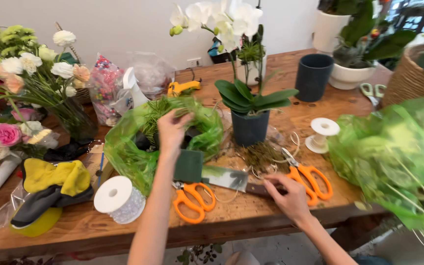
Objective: The person arranges a white orchid in a black pot by cutting and inserting green floral foam pieces into the pot to secure the plant. They adjust the foam and the plant's position multiple times. Finally, they reach down to a plastic bag on the floor to retrieve more greenery.
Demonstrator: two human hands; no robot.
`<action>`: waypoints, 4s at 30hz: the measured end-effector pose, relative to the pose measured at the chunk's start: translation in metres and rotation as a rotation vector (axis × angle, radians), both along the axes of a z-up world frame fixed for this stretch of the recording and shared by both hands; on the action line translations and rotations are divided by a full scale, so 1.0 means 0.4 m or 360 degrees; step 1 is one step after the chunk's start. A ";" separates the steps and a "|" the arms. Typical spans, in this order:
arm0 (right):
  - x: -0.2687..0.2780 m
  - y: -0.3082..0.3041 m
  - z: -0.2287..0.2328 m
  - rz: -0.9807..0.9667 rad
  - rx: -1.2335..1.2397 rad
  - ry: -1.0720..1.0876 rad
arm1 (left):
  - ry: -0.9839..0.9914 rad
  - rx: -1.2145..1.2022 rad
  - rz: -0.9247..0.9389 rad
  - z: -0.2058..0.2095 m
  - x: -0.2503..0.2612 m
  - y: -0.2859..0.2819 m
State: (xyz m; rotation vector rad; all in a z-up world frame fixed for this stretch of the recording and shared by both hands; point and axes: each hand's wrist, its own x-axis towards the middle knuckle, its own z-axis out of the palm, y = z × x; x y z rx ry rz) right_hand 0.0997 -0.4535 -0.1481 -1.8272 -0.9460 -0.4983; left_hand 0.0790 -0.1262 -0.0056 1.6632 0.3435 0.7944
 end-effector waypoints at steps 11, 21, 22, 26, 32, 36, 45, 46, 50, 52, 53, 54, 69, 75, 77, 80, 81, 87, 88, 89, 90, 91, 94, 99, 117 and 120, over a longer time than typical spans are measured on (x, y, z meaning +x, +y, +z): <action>-0.003 -0.010 -0.039 -0.0159 0.0066 -0.0006 | -0.0082 0.0367 -0.0267 -0.052 0.182 -0.246; -0.006 -0.006 -0.044 -0.0168 0.0012 -0.0130 | -0.0010 -0.0336 -0.0278 -0.102 0.221 -0.279; -0.007 -0.006 -0.042 -0.0162 0.0014 -0.0132 | -0.0013 -0.0334 -0.0272 -0.102 0.222 -0.279; -0.013 -0.005 -0.036 -0.0171 0.0000 -0.0141 | -0.0007 -0.0361 -0.0288 -0.106 0.221 -0.284; -0.006 -0.006 -0.049 -0.0176 -0.0012 -0.0182 | 0.0039 -0.0136 -0.0288 -0.100 0.203 -0.287; -0.009 -0.004 -0.041 -0.0203 -0.0027 -0.0168 | -0.0018 0.0001 -0.0297 -0.091 0.197 -0.287; -0.013 -0.006 -0.025 -0.0174 -0.0129 -0.0110 | -0.0010 0.0118 -0.0358 -0.080 0.190 -0.277; -0.014 -0.004 -0.021 -0.0171 -0.0122 -0.0114 | -0.0014 0.0124 -0.0355 -0.076 0.189 -0.274; -0.016 -0.005 -0.024 -0.0205 -0.0074 -0.0187 | 0.0067 0.0162 -0.0350 -0.083 0.197 -0.269; -0.017 -0.003 -0.025 -0.0206 -0.0082 -0.0193 | 0.0108 0.0143 -0.0315 -0.084 0.202 -0.266; -0.017 -0.003 -0.025 -0.0217 -0.0097 -0.0157 | 0.0122 0.0109 -0.0323 -0.084 0.204 -0.265; -0.018 -0.004 -0.025 -0.0229 -0.0112 -0.0119 | 0.0137 0.0074 -0.0333 -0.085 0.206 -0.266; -0.024 -0.005 -0.024 -0.0216 -0.0061 -0.0236 | 0.0080 0.0239 -0.0350 -0.085 0.214 -0.256; -0.014 0.003 -0.032 -0.0319 -0.0062 -0.0224 | -0.0253 0.0070 -0.0342 -0.088 0.210 -0.267; -0.012 0.002 -0.047 -0.0310 -0.0059 -0.0222 | -0.0258 -0.0001 -0.0335 -0.092 0.200 -0.278; -0.003 0.004 -0.051 -0.0282 -0.0065 -0.0211 | -0.0301 -0.0079 -0.0320 -0.075 0.172 -0.250; -0.002 0.003 -0.052 -0.0269 -0.0081 -0.0185 | -0.0324 -0.0092 -0.0319 -0.070 0.159 -0.237; -0.014 0.009 -0.039 -0.0324 -0.0094 -0.0101 | -0.0129 -0.0068 0.0230 -0.061 -0.012 -0.020; -0.009 0.009 -0.042 -0.0317 -0.0090 -0.0100 | -0.0129 -0.0063 0.0237 -0.066 -0.028 0.011; -0.006 0.010 -0.045 -0.0319 -0.0102 -0.0096 | -0.0059 -0.0024 0.0382 -0.069 -0.045 0.042; -0.005 0.010 -0.048 -0.0326 -0.0117 -0.0092 | 0.0011 0.0014 0.0521 -0.074 -0.061 0.073; -0.007 0.007 -0.045 -0.0324 -0.0115 -0.0090 | 0.0013 0.0016 0.0523 -0.086 -0.071 0.099; -0.016 0.002 -0.026 -0.0306 -0.0104 -0.0073 | 0.0579 0.0556 0.0892 -0.107 -0.082 0.142; -0.031 -0.005 -0.002 -0.0194 -0.0071 -0.0329 | 0.0213 0.1409 0.0767 -0.108 0.002 0.055; -0.002 0.023 0.053 -0.0196 -0.0226 0.0207 | 0.0212 0.1242 -0.0103 -0.161 0.227 -0.252; 0.043 0.053 0.128 -0.0157 -0.0173 0.0355 | 0.0199 0.1303 -0.0103 -0.179 0.235 -0.241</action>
